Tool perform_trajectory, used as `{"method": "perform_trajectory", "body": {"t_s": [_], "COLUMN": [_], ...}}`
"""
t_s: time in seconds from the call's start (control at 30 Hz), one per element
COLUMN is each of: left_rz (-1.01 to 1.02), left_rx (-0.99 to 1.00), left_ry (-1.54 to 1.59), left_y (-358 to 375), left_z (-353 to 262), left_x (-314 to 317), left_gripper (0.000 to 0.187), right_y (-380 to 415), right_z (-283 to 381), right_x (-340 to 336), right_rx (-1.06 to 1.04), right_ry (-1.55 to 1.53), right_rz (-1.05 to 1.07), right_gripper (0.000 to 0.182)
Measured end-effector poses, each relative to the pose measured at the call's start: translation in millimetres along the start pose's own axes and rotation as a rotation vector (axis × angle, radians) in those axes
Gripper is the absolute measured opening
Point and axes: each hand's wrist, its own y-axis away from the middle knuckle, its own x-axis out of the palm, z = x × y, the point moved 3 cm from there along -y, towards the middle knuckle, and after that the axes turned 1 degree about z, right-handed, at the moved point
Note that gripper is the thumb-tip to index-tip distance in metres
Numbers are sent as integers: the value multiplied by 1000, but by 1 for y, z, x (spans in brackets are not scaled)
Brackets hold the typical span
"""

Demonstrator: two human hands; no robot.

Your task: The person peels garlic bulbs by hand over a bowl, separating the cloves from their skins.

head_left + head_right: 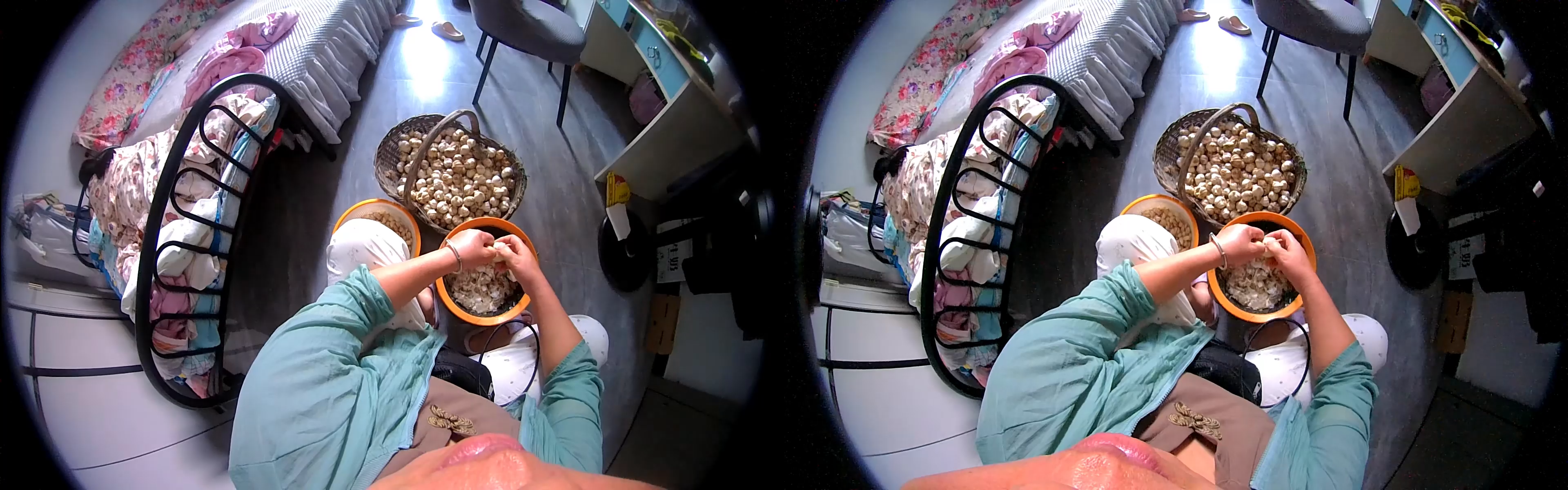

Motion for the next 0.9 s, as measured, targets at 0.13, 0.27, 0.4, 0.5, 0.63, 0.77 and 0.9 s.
{"method": "perform_trajectory", "body": {"t_s": [0.13, 0.27, 0.4, 0.5, 0.63, 0.77, 0.9], "left_rz": [221, 196, 265, 360, 356, 249, 188], "left_rx": [-265, -26, -75, -215, -182, -154, -69], "left_ry": [617, -190, -50, 476, 498, 456, 403], "left_y": [-9, -14, -12, -14, -13, -1, 1], "left_z": [12, 30, 22, 17, 12, -7, -15], "left_x": [3, 19, 16, 10, 10, 3, -2], "left_gripper": [24, 28, 30, 37, 53, 57, 58], "right_y": [1, 1, -2, -4, -5, -1, 3], "right_z": [14, 14, 3, -1, -5, -6, 4], "right_x": [-4, -9, -9, -6, -3, 8, 7], "right_rx": [-25, -43, -22, -24, -27, -61, 16], "right_ry": [-231, -423, -363, -337, -392, -471, -427], "right_rz": [61, -3, -14, -11, 89, 59, 5], "right_gripper": [24, 27, 28, 28, 30, 33, 33]}}
